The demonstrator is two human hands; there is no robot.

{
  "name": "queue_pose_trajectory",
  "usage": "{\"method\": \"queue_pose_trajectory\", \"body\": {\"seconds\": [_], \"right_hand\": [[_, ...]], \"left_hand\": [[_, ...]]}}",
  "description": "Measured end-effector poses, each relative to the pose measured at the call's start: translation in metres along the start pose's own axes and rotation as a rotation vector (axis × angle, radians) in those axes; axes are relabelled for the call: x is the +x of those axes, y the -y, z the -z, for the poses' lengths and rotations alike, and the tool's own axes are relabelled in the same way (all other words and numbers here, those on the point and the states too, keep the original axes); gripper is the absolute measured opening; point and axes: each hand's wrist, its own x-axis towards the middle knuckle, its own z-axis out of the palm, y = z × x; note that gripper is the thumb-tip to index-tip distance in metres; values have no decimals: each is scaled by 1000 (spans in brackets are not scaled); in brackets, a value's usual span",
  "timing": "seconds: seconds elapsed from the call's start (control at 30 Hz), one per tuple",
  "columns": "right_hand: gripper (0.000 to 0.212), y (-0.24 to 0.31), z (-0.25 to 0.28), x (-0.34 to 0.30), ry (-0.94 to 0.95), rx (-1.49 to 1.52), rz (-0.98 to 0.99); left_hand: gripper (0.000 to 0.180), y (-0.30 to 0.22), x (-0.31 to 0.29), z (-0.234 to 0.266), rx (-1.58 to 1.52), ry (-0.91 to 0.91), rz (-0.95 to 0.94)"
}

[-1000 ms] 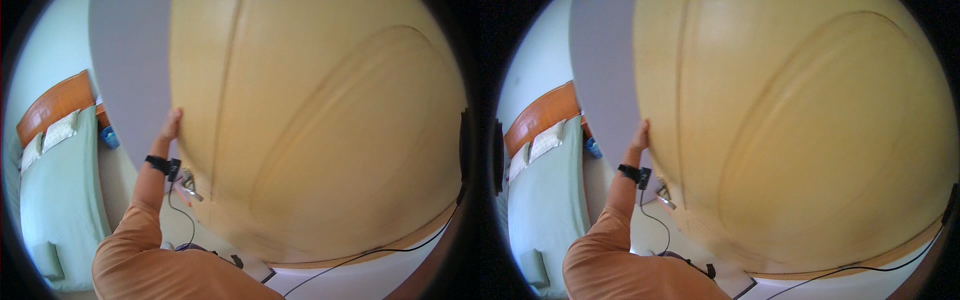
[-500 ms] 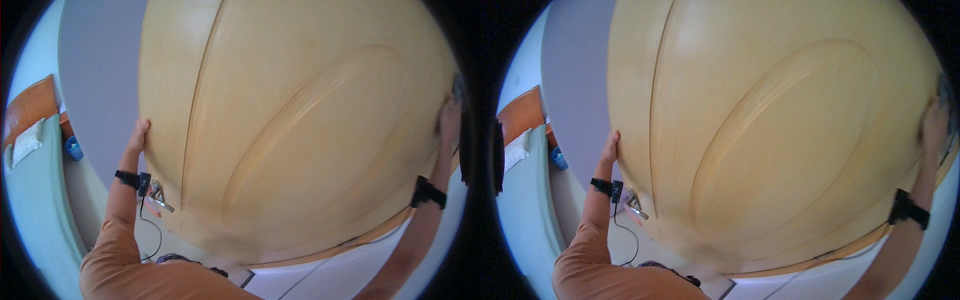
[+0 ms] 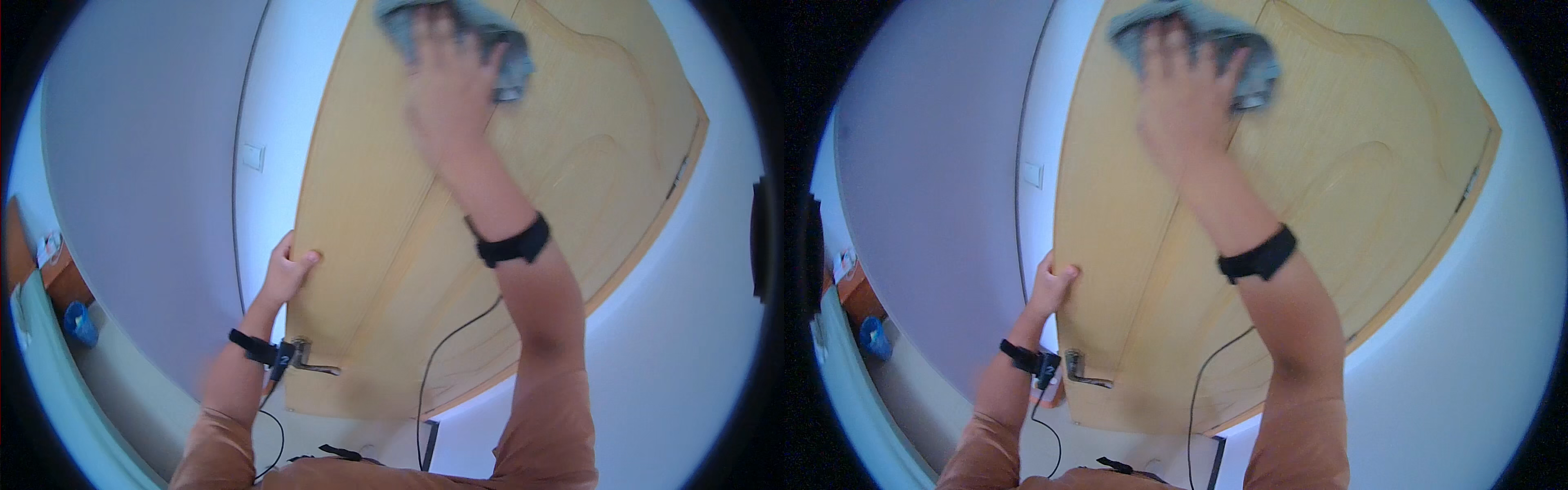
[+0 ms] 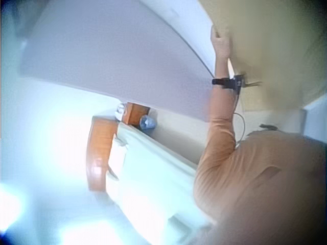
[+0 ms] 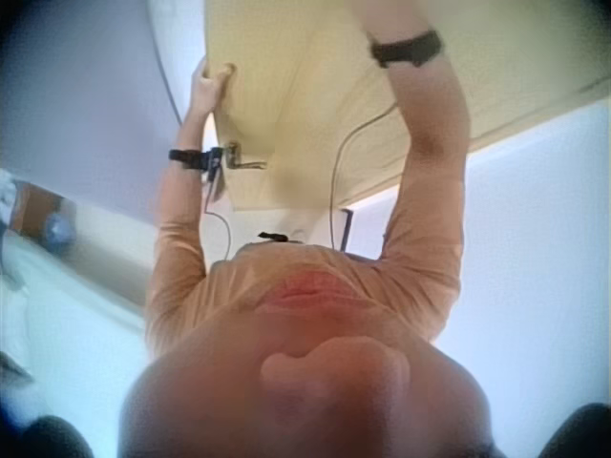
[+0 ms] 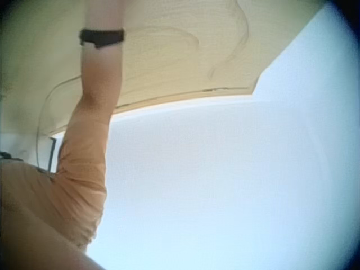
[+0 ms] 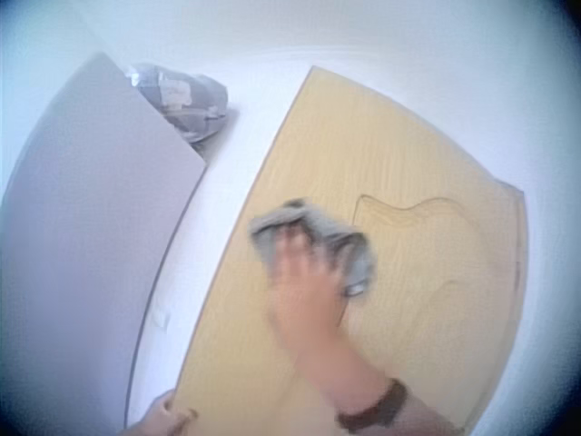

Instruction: Cleaning a wooden door and a white wardrobe with a cloth.

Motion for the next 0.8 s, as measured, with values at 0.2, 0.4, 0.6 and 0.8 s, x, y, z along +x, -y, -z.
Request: {"method": "queue_pose_trajectory", "body": {"seconds": [0.2, 0.4, 0.6, 0.8], "right_hand": [[50, 81, 6, -42, 161, 228, 375], [38, 11, 7, -45, 122, 324, 654], [39, -138, 23, -79, 102, 188, 415], [44, -281, 52, -153, -12, 70, 71]], "left_hand": [[37, 12, 5, -3, 86, 19, 45], [35, 17, 6, 8, 142, 14, -9], [39, 37, 11, 12, 303, -26, -85], [48, 78, 10, 88, 426, -86, -123]]}}
